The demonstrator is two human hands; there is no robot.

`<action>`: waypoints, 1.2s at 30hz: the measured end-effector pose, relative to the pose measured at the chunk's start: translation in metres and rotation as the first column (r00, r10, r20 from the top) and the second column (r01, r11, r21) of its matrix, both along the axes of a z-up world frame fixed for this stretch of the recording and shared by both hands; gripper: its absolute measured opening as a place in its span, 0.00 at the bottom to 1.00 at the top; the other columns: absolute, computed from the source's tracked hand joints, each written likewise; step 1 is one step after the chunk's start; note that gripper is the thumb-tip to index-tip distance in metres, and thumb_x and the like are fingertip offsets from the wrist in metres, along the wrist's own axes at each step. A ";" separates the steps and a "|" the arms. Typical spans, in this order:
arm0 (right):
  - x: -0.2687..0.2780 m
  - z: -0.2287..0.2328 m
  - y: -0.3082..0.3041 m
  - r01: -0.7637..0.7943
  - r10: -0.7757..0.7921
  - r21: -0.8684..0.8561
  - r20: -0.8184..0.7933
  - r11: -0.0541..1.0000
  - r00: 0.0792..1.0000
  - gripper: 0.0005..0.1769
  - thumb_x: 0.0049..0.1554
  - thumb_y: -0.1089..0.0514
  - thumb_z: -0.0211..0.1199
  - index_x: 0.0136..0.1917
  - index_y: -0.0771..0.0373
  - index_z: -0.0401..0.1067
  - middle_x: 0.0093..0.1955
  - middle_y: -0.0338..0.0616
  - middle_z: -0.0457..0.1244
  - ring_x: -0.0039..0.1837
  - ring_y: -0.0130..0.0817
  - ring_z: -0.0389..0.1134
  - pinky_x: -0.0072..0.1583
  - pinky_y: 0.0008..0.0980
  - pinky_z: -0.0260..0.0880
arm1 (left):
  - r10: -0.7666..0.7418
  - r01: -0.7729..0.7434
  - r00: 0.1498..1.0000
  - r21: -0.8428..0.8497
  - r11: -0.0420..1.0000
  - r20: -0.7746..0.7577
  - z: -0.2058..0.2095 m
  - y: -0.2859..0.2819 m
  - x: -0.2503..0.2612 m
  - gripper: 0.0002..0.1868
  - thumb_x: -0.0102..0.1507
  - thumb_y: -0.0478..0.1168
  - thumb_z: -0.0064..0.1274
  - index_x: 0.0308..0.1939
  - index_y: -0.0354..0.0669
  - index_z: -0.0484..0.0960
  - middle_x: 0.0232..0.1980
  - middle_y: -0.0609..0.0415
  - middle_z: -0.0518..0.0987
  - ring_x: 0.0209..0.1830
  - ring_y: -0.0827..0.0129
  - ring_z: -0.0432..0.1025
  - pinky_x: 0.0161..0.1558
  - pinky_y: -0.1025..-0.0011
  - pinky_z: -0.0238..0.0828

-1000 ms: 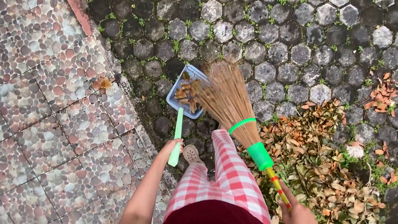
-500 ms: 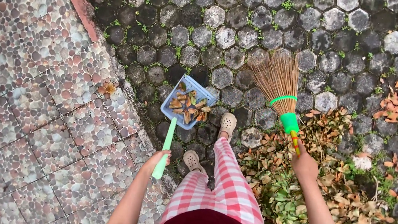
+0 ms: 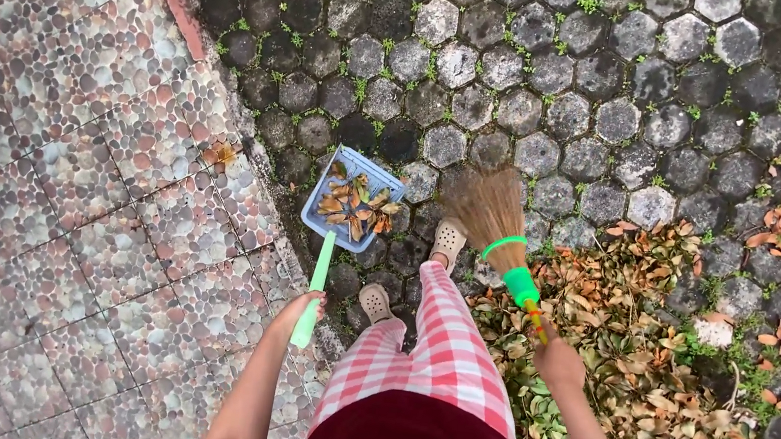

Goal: Sweeping dry leaves from a paved outdoor area into a dustpan using a broom.

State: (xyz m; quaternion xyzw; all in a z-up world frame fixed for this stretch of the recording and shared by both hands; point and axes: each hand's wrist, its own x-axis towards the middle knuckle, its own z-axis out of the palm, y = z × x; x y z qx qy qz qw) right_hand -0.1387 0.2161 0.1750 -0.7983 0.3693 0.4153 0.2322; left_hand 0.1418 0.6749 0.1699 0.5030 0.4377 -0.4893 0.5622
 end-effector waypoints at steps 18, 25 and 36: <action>0.157 -0.062 0.010 -0.122 0.131 -0.130 0.059 0.984 0.990 0.37 0.63 0.60 0.49 0.84 0.53 0.48 0.39 0.55 0.70 0.37 0.45 0.73 0.34 0.39 0.71 | 0.009 -0.004 0.998 0.070 0.998 -0.067 -0.075 0.016 -0.019 0.07 0.59 0.34 0.59 0.31 0.36 0.76 0.23 0.57 0.72 0.18 0.71 0.68 0.23 0.72 0.70; 0.173 -0.019 0.082 -0.261 0.263 -0.101 0.001 0.960 0.965 0.36 0.65 0.62 0.49 0.84 0.55 0.47 0.42 0.53 0.71 0.38 0.38 0.74 0.37 0.35 0.75 | -0.001 0.013 0.988 0.073 0.997 -0.158 -0.159 -0.002 -0.024 0.07 0.60 0.36 0.56 0.36 0.34 0.76 0.27 0.55 0.73 0.23 0.69 0.70 0.30 0.74 0.74; 0.116 0.003 0.111 -0.469 0.456 -0.039 -0.173 0.882 0.873 0.51 0.58 0.71 0.51 0.85 0.40 0.37 0.25 0.34 0.58 0.22 0.23 0.53 0.22 0.22 0.51 | -0.294 0.334 0.928 0.160 0.929 -0.228 -0.230 0.002 -0.043 0.31 0.69 0.62 0.38 0.64 0.43 0.73 0.55 0.46 0.78 0.51 0.55 0.75 0.49 0.56 0.74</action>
